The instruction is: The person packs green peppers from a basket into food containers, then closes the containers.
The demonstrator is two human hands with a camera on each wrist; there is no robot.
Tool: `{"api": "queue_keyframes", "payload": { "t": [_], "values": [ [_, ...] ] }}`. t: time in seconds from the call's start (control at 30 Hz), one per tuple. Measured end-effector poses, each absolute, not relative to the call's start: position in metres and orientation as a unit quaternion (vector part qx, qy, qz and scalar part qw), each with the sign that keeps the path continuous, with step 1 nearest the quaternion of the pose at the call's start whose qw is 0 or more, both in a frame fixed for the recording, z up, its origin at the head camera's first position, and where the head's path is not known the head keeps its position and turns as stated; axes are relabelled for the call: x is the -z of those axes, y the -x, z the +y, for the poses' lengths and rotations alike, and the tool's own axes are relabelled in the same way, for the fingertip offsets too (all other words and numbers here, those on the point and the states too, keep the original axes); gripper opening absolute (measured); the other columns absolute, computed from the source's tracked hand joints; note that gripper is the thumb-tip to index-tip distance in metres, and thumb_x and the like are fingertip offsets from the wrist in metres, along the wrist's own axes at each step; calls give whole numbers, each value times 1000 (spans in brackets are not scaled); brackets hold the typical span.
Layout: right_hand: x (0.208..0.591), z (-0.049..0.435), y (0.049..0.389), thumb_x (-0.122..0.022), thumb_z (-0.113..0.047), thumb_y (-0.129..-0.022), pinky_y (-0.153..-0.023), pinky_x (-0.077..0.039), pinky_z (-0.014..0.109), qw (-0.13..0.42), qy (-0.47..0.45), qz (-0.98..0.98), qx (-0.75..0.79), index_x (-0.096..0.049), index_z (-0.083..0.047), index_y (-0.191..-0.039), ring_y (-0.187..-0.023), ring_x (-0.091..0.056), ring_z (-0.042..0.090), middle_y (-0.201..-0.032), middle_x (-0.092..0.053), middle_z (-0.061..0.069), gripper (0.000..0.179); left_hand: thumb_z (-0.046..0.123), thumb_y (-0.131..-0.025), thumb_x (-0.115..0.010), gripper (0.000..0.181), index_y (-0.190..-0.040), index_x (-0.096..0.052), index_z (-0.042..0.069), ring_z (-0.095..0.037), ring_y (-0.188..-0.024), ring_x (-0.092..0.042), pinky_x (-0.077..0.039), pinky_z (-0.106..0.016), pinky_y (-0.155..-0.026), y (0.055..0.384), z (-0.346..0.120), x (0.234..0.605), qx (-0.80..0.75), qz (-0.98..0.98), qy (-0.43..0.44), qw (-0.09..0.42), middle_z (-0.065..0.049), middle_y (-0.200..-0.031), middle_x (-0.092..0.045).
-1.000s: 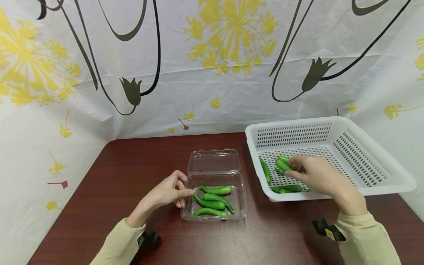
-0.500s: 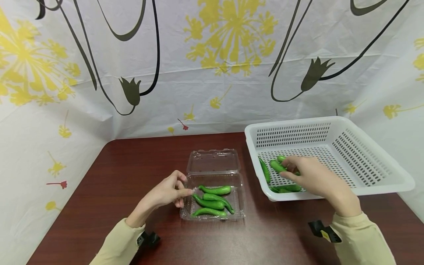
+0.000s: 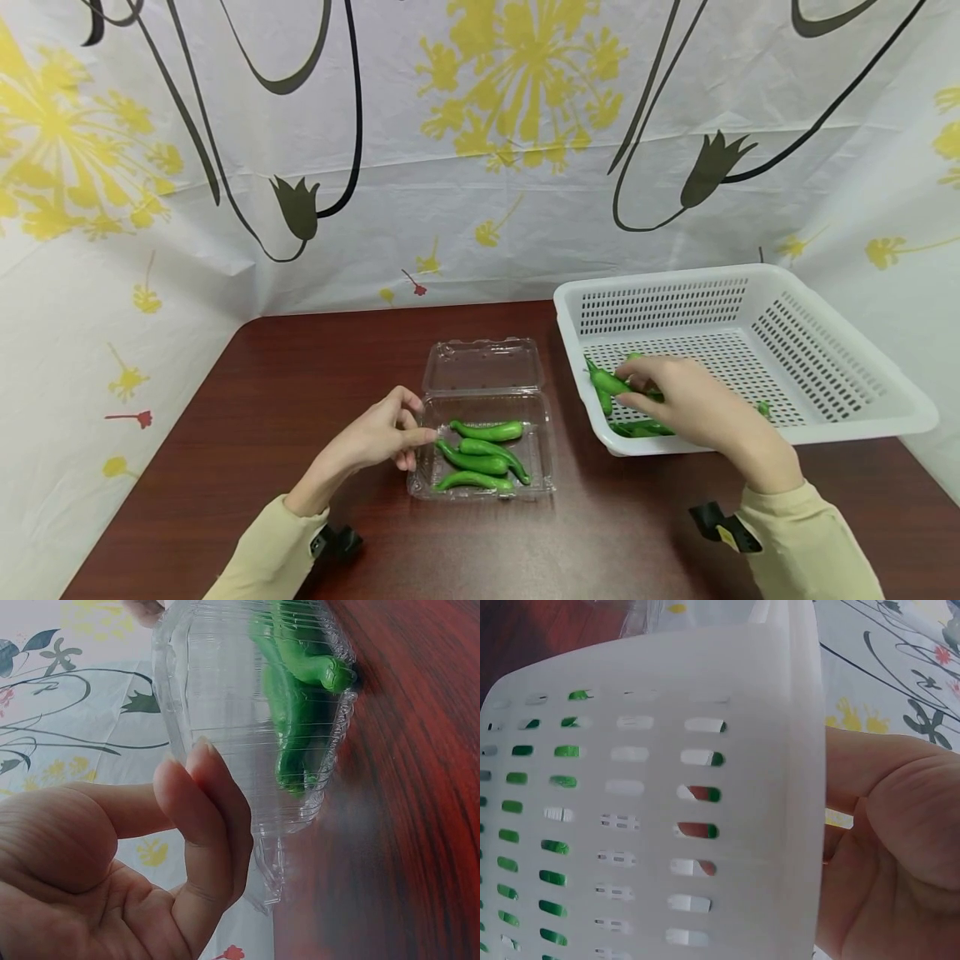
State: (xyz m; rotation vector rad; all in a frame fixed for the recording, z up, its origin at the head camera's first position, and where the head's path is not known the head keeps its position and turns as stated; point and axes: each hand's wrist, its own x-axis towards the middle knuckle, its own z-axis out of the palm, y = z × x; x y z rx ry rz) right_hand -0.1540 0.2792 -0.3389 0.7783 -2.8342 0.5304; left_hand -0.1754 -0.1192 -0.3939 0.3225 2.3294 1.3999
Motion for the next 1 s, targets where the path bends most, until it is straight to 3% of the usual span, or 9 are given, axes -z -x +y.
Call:
{"api": "queue_keyframes", "payload": {
  "t": [0.3,0.57,1.0],
  "values": [
    [341,276,154,-81,-13,-85,-61,-48,31,132,-291,-932,-170,-72,-15,-107,-73,-50,-2,-82,-57,-19,24,10,-94,-73,42,-119,-44,-5,-13,-48,-60,-58,-41,-58,176,-119,394,-499,836,-121,197,-18,-80,-66],
    [341,271,154,-82,-13,-84,-62,-48,31,151,-300,-927,-167,-72,-15,-105,-74,-50,-1,-82,-56,-20,24,11,-94,-73,43,-120,-44,-6,-13,-48,-61,-56,-33,-58,175,-120,394,-497,837,-122,196,-18,-80,-66],
    [341,262,151,-83,-12,-83,-67,-51,33,162,-310,-921,-171,-72,-15,-106,-77,-54,0,-87,-61,-19,26,10,-94,-73,42,-120,-43,-6,-13,-48,-60,-57,-33,-57,175,-120,394,-501,834,-122,199,-19,-81,-65]
  ]
}}
